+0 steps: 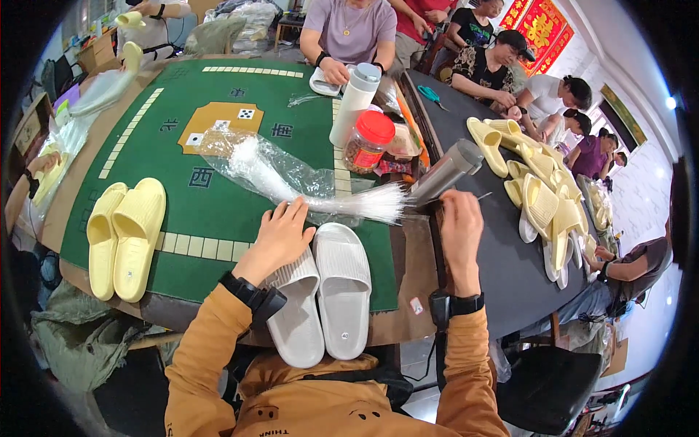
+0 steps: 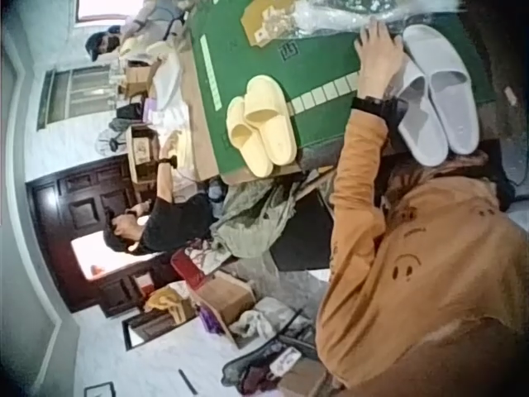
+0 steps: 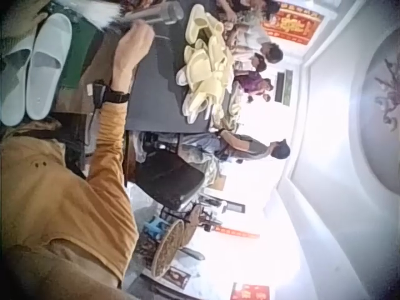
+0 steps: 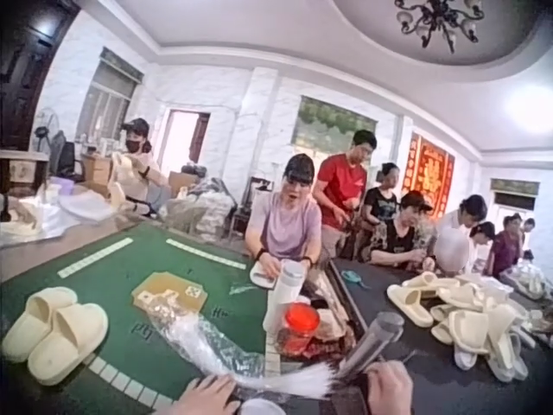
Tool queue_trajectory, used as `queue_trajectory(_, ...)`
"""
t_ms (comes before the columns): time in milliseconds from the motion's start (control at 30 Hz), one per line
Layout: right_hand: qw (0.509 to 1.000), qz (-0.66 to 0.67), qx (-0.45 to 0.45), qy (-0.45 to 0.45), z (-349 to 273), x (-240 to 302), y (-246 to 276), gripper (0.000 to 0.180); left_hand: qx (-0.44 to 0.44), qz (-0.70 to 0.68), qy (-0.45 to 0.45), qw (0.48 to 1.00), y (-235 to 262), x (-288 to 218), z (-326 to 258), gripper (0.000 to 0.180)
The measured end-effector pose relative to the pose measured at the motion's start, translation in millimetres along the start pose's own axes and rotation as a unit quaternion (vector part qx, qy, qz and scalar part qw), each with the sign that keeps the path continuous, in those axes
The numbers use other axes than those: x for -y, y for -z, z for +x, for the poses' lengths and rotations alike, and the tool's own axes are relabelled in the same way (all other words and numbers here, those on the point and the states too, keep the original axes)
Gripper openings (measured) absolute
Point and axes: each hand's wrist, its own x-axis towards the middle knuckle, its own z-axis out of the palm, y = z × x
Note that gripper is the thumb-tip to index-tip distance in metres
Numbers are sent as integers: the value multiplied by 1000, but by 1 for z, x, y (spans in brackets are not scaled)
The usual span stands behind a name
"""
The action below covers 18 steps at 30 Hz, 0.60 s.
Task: Thread and assemble components of rubber and foam slippers by hand.
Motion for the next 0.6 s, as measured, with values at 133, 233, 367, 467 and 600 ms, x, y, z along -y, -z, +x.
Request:
queue_trajectory(133,994,-18,79,76,-12,10,-15,6,-30,4,-1,1000,-13,12,-2,60)
queue_trajectory(233,992,24,-50,-116,1,-10,7,9,-62,-35,18,997,-17,17,-8,60)
queue_trajectory(367,999,-5,-2,-36,-7,-12,19,8,-77,-9,-14,997,-11,7,1,59)
queue_trajectory(467,998,8,-26,-53,-11,-23,26,10,-81,-16,-3,997,-11,7,0,59)
queue_trajectory(600,945,155,-199,-207,-7,-52,57,14,-70,-4,1,998,-12,7,-1,60)
